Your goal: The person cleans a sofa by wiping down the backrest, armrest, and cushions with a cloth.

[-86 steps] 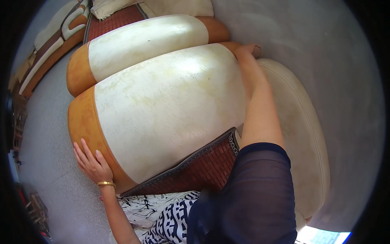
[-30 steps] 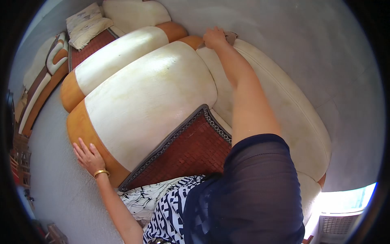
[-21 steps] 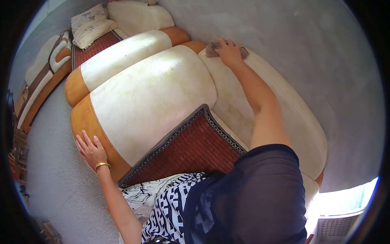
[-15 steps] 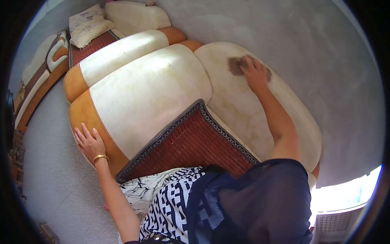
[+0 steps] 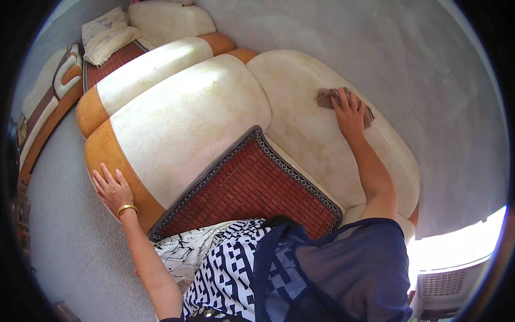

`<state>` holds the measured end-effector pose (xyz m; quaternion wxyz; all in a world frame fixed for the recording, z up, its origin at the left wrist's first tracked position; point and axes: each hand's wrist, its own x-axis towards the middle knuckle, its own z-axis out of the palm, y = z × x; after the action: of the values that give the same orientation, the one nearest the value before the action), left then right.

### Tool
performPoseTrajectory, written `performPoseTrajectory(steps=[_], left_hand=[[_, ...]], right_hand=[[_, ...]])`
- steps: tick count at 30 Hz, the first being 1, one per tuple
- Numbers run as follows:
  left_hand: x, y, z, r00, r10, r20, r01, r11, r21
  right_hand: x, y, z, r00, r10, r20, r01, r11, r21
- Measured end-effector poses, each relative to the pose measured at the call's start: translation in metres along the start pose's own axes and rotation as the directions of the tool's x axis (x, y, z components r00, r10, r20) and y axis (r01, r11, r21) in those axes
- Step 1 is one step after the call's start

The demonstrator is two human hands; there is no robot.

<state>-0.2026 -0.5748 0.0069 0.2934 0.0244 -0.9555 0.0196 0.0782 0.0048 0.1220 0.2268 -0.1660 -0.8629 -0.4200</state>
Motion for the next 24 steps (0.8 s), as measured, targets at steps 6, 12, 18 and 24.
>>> performPoseTrajectory(steps=[6,12,18,24], left_hand=[[-0.001,-0.001,0.005,0.999,0.03,-0.043,-0.03,0.999,-0.012],[-0.001,0.0,-0.001,1.0,0.007,0.009,-0.007,1.0,-0.023],[0.0,0.001,-0.003,1.0,-0.003,0.026,0.005,0.999,-0.048],[0.001,0.001,-0.003,1.0,-0.008,0.028,0.01,0.998,-0.063]], right_hand=[[0.068,-0.025,0.023,0.993,-0.098,-0.071,0.097,0.995,-0.019],[0.142,-0.061,0.049,0.971,-0.194,-0.143,0.198,0.98,0.014],[0.211,-0.102,0.07,0.987,-0.158,0.034,0.152,0.979,0.136],[0.289,-0.151,0.087,0.858,-0.138,0.495,0.083,0.988,0.132]])
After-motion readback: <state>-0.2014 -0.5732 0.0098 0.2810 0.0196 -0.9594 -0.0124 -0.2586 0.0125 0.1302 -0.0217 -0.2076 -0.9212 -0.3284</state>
